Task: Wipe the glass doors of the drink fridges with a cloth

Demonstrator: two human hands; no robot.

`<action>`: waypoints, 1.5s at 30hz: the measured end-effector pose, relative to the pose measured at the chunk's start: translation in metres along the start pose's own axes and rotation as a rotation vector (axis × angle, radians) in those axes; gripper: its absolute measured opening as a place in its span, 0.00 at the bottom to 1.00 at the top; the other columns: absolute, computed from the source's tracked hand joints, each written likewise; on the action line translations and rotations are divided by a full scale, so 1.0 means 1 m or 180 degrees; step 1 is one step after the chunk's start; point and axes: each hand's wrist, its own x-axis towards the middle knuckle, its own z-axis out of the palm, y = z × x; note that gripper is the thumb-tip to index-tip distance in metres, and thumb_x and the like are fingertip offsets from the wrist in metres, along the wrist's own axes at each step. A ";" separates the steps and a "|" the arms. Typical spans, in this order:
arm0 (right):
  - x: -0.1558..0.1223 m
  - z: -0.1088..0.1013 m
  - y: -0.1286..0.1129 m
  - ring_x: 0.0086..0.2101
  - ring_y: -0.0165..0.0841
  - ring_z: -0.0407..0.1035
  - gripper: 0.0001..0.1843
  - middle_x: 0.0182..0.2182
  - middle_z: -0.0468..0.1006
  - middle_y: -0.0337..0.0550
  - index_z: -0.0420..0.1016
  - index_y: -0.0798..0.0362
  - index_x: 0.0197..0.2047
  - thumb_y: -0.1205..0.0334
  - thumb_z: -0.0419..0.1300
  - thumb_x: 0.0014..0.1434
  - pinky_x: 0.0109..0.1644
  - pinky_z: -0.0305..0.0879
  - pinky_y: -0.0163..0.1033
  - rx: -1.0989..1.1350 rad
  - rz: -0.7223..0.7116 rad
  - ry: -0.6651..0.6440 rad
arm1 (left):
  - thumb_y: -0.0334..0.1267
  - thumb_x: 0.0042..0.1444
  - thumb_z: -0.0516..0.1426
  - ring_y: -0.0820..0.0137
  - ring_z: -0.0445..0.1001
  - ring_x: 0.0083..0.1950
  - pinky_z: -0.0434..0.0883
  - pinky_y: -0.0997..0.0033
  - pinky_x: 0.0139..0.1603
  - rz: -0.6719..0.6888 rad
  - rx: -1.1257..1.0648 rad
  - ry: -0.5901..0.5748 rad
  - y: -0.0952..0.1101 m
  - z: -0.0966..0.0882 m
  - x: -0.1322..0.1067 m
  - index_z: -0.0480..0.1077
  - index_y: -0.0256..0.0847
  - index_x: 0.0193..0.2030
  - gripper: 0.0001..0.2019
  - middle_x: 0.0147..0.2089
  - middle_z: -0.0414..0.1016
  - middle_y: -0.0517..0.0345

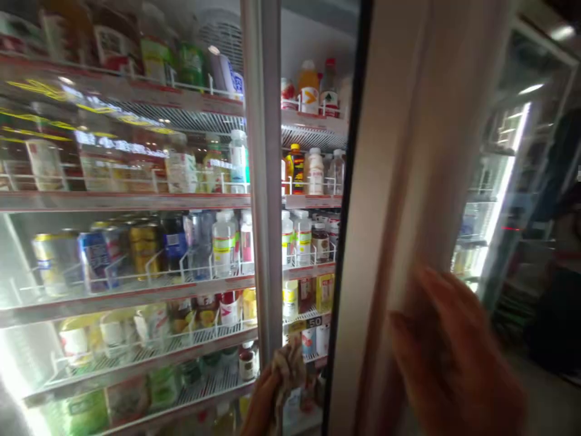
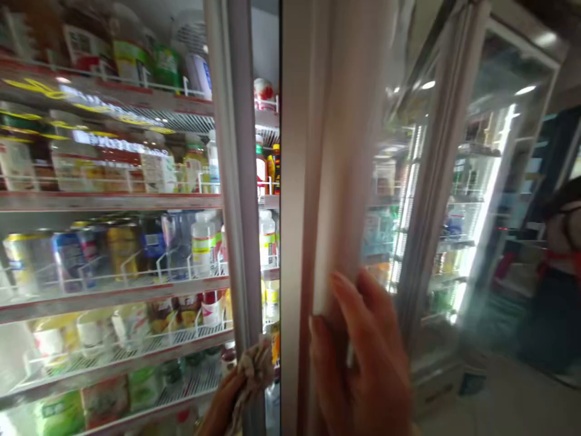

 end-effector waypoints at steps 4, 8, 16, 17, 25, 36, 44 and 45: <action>0.029 0.134 -0.016 0.53 0.41 0.64 0.26 0.52 0.67 0.49 0.58 0.42 0.62 0.66 0.50 0.60 0.55 0.65 0.52 0.0432 -0.0195 -0.0044 | 0.52 0.29 0.65 0.57 0.74 0.48 0.69 0.59 0.52 0.0203 -0.0189 0.0787 0.018 -0.050 -0.005 0.75 0.41 0.34 0.24 0.40 0.78 0.53; 0.028 0.233 0.006 0.59 0.47 0.56 0.29 0.60 0.58 0.54 0.54 0.48 0.64 0.67 0.48 0.60 0.58 0.59 0.58 0.0597 -0.0437 -0.0474 | 0.55 0.34 0.61 0.59 0.75 0.43 0.72 0.58 0.46 0.0911 0.0059 0.1641 0.058 -0.082 -0.014 0.74 0.42 0.31 0.21 0.37 0.78 0.54; 0.003 0.222 -0.088 0.64 0.43 0.45 0.32 0.67 0.44 0.44 0.44 0.41 0.67 0.63 0.49 0.61 0.61 0.55 0.56 0.2055 -0.0584 -0.0560 | 0.55 0.45 0.56 0.64 0.71 0.50 0.67 0.62 0.54 0.2422 0.0503 0.2540 0.178 -0.066 -0.021 0.70 0.44 0.40 0.20 0.46 0.75 0.55; -0.003 0.220 -0.109 0.63 0.40 0.50 0.30 0.66 0.48 0.44 0.45 0.42 0.67 0.63 0.48 0.62 0.59 0.61 0.52 0.2387 -0.0615 -0.0823 | 0.56 0.46 0.55 0.64 0.71 0.51 0.67 0.62 0.55 0.2546 0.0476 0.2227 0.191 -0.052 -0.019 0.70 0.43 0.43 0.22 0.47 0.74 0.54; 0.111 0.292 -0.130 0.55 0.39 0.62 0.21 0.54 0.69 0.46 0.66 0.47 0.56 0.67 0.49 0.61 0.58 0.63 0.51 0.2133 -0.0848 0.0410 | 0.58 0.57 0.42 0.60 0.61 0.63 0.61 0.54 0.61 0.3024 0.1168 0.0489 0.304 -0.060 -0.014 0.63 0.40 0.58 0.30 0.62 0.63 0.49; 0.144 0.354 -0.231 0.63 0.42 0.46 0.30 0.63 0.58 0.44 0.53 0.51 0.64 0.71 0.48 0.58 0.64 0.46 0.59 0.0325 -0.2074 -0.0089 | 0.37 0.59 0.50 0.67 0.46 0.70 0.40 0.57 0.69 0.5579 0.5374 0.2746 0.354 -0.252 0.034 0.52 0.42 0.64 0.26 0.66 0.57 0.48; 0.208 0.353 -0.245 0.63 0.44 0.47 0.27 0.63 0.57 0.47 0.55 0.51 0.64 0.66 0.48 0.61 0.62 0.49 0.56 0.0051 -0.1665 0.0281 | 0.42 0.61 0.46 0.60 0.44 0.70 0.49 0.50 0.66 0.5677 0.4489 0.3271 0.452 -0.229 0.025 0.52 0.41 0.64 0.25 0.68 0.50 0.46; 0.209 0.355 -0.243 0.62 0.43 0.49 0.26 0.63 0.58 0.44 0.56 0.47 0.63 0.67 0.47 0.61 0.62 0.50 0.57 0.0055 -0.1774 0.0254 | 0.43 0.61 0.45 0.60 0.44 0.70 0.50 0.48 0.66 0.5577 0.4395 0.3383 0.465 -0.229 0.024 0.53 0.41 0.64 0.24 0.68 0.50 0.46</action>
